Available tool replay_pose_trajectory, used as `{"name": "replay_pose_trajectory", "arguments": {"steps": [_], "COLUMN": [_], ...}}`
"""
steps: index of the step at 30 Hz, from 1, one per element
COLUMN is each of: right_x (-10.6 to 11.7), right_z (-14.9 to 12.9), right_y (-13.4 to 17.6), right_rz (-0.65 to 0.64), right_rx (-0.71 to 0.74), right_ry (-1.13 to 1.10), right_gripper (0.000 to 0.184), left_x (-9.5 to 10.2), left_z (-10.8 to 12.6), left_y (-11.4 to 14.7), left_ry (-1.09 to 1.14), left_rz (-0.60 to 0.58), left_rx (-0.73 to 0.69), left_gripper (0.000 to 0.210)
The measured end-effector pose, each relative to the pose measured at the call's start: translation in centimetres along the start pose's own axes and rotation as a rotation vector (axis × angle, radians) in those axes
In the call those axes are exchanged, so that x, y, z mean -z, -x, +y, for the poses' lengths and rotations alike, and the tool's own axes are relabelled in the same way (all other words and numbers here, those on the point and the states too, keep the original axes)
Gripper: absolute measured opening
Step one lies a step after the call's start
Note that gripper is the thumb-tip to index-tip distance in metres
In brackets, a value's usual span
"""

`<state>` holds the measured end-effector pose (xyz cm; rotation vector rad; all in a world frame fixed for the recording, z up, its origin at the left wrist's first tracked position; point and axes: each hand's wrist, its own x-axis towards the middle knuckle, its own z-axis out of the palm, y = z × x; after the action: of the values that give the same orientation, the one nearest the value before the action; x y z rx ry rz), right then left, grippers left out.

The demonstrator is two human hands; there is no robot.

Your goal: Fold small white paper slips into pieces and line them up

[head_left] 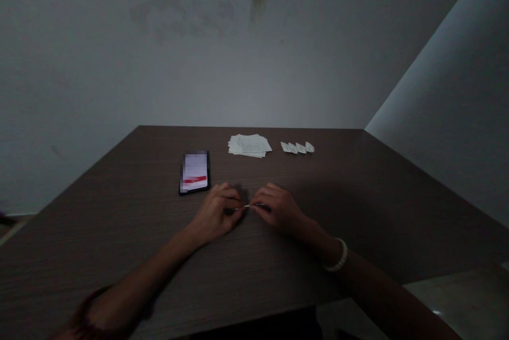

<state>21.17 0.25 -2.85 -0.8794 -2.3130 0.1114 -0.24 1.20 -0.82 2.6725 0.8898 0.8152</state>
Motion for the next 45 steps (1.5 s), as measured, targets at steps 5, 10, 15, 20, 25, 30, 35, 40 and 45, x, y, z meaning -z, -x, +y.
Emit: {"name": "replay_pose_trajectory", "arguments": {"steps": [5, 10, 15, 20, 25, 30, 35, 40, 45], "right_x": [0.2, 0.3, 0.4, 0.2, 0.1, 0.3, 0.6, 0.7, 0.5], "right_z": [0.4, 0.0, -0.4, -0.4, -0.5, -0.7, -0.7, -0.6, -0.8], "right_y": [0.4, 0.2, -0.1, -0.1, -0.1, -0.3, -0.2, -0.1, -0.2], "right_rz": [0.011, 0.027, 0.047, 0.088, 0.065, 0.045, 0.061, 0.067, 0.07], "right_rx": [0.003, 0.001, 0.01, 0.01, -0.01, -0.005, -0.021, -0.04, -0.037], "right_ry": [0.025, 0.007, -0.044, -0.079, -0.12, -0.108, -0.089, -0.066, -0.085], "right_gripper": [0.011, 0.009, 0.008, 0.007, 0.005, 0.005, 0.007, 0.006, 0.003], "left_x": [-0.1, -0.4, -0.3, 0.1, 0.2, 0.2, 0.0, 0.0, 0.0], "left_z": [-0.2, -0.3, -0.1, 0.1, 0.2, 0.5, 0.3, -0.1, 0.0], "left_y": [0.2, 0.2, 0.1, 0.0, 0.1, 0.0, -0.1, 0.0, 0.1], "left_ry": [0.0, 0.011, 0.03, 0.081, 0.08, 0.113, 0.13, 0.09, 0.054], "left_rz": [0.017, 0.076, 0.059, 0.104, 0.066, 0.07, 0.116, 0.116, 0.108], "left_rx": [0.002, -0.005, -0.036, -0.046, -0.027, -0.02, -0.002, -0.014, -0.028], "left_gripper": [0.022, 0.018, 0.02, 0.02, 0.022, 0.021, 0.015, 0.014, 0.016]}}
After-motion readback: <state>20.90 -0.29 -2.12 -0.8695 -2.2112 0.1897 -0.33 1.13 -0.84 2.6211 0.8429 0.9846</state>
